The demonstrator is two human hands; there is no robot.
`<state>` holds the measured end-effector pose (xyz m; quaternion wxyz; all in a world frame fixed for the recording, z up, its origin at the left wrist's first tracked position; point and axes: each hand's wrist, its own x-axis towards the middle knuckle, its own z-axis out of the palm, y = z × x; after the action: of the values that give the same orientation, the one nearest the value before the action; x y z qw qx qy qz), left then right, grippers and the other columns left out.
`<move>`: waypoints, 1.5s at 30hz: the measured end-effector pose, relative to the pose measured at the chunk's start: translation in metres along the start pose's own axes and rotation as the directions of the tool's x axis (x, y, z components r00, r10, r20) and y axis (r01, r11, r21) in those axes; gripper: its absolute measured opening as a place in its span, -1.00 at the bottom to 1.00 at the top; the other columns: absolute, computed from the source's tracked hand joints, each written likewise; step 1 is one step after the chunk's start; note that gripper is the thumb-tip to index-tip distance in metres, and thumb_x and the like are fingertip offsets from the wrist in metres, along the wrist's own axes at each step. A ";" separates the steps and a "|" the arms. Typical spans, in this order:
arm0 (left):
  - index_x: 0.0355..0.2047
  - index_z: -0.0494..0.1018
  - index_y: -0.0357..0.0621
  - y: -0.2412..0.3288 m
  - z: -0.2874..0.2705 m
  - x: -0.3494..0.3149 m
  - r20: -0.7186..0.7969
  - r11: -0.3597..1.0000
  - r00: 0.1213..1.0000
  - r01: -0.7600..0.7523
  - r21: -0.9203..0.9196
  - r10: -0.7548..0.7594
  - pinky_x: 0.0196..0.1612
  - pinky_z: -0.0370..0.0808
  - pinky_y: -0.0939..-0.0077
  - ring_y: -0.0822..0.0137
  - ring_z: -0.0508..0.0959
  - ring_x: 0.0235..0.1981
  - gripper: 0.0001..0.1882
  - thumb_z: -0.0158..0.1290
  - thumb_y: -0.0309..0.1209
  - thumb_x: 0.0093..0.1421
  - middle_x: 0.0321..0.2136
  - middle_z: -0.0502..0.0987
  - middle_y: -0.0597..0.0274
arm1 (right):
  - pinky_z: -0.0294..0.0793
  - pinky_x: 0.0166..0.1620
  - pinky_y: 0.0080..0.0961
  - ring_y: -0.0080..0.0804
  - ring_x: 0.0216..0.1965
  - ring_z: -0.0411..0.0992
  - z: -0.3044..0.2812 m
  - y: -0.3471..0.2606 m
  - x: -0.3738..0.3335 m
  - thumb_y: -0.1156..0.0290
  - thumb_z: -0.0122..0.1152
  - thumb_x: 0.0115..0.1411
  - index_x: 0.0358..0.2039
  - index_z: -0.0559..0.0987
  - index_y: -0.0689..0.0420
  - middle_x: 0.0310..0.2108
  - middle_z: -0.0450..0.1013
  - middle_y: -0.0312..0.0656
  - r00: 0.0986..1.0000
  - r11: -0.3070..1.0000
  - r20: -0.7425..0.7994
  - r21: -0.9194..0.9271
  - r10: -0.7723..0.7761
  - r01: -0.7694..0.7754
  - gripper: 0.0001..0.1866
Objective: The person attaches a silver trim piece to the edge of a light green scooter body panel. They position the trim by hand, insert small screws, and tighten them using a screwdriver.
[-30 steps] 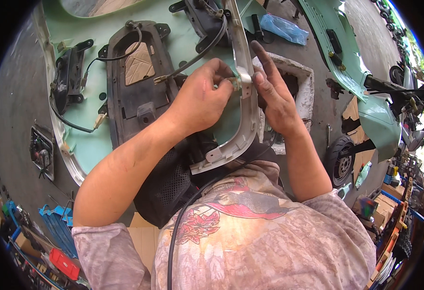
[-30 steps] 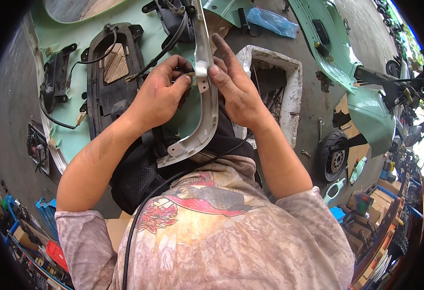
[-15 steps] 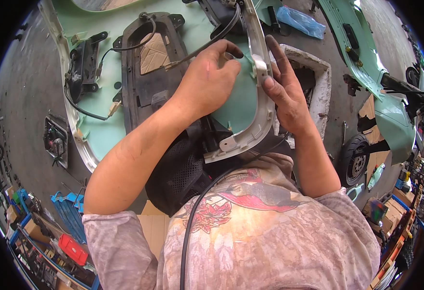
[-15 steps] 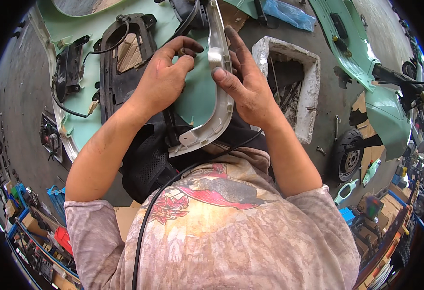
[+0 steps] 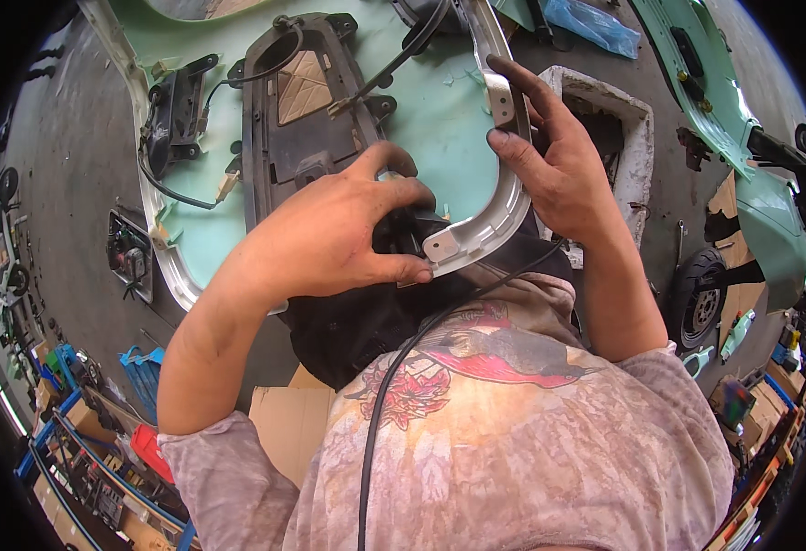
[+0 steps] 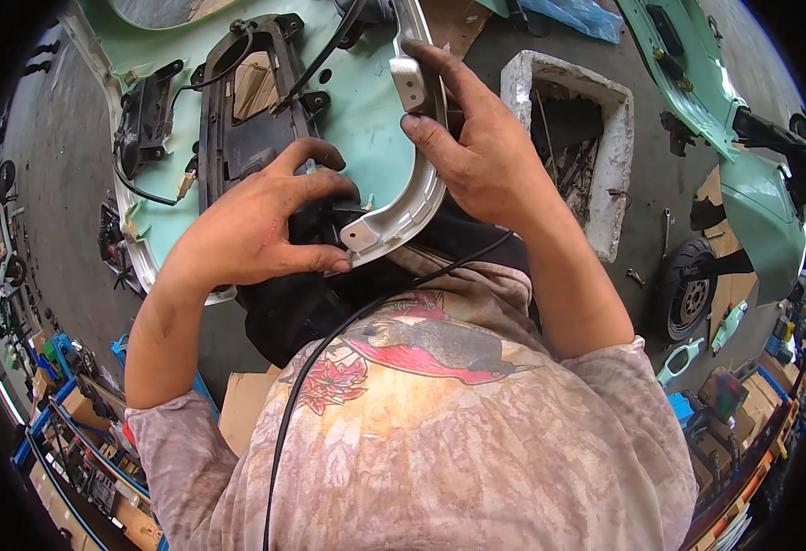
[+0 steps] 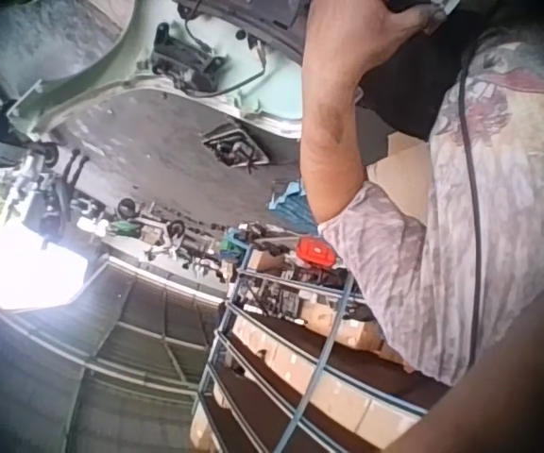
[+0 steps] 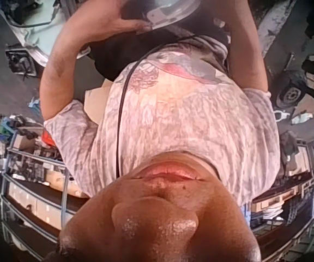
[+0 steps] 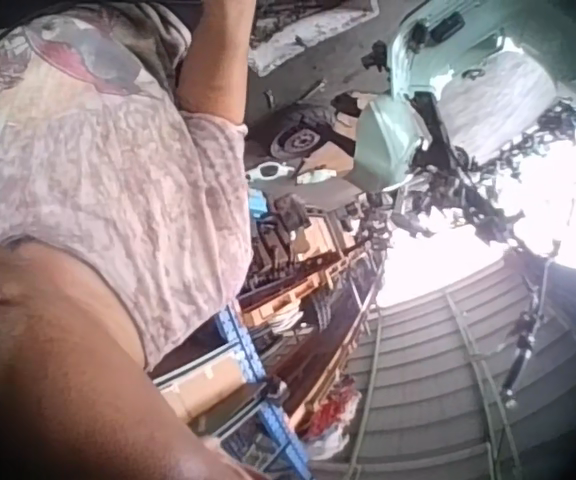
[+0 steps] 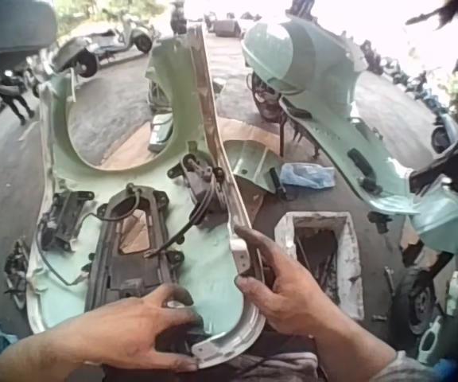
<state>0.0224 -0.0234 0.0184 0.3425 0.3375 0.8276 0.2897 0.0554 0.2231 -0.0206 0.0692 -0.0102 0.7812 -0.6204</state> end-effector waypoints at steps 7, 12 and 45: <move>-0.14 0.46 -0.27 -0.008 0.008 0.008 -0.025 0.991 0.999 -0.047 -0.127 0.044 0.00 0.41 0.27 0.03 0.49 -0.09 -0.36 0.29 0.03 -0.02 -0.07 0.38 0.02 | 0.29 0.19 -0.44 -0.39 0.10 0.32 -0.004 0.003 0.005 0.33 0.23 0.24 0.32 0.24 0.13 0.12 0.37 -0.05 0.999 0.999 0.017 0.013 -0.039 0.039 -0.33; -0.19 0.45 -0.28 -0.009 0.011 0.008 -0.116 0.985 0.991 -0.090 -0.148 0.073 -0.11 0.41 0.37 0.13 0.48 -0.18 -0.42 0.28 -0.02 0.00 -0.16 0.40 0.07 | 0.20 0.26 -0.40 -0.32 0.20 0.26 -0.004 0.002 0.007 0.19 0.29 0.21 0.34 0.19 0.18 0.20 0.30 -0.02 0.997 0.997 0.009 0.016 -0.077 0.077 -0.23; 0.18 0.26 -0.33 -0.024 0.005 0.012 -0.217 0.281 0.973 -0.186 -0.942 -0.083 -0.31 0.26 0.59 0.49 0.27 -0.41 -0.15 -0.15 0.18 0.13 -0.13 0.41 0.18 | 0.51 -0.28 -0.50 -0.38 -0.39 0.54 0.001 -0.046 0.004 0.47 0.28 0.15 -0.17 0.62 0.15 -0.32 0.56 -0.17 0.845 0.836 -0.083 -0.224 -0.528 0.501 -0.79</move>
<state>0.0115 -0.0278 -0.0061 0.3712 0.0567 0.5096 0.7741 0.0489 0.2107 0.0237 -0.1571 -0.1830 0.8089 -0.5362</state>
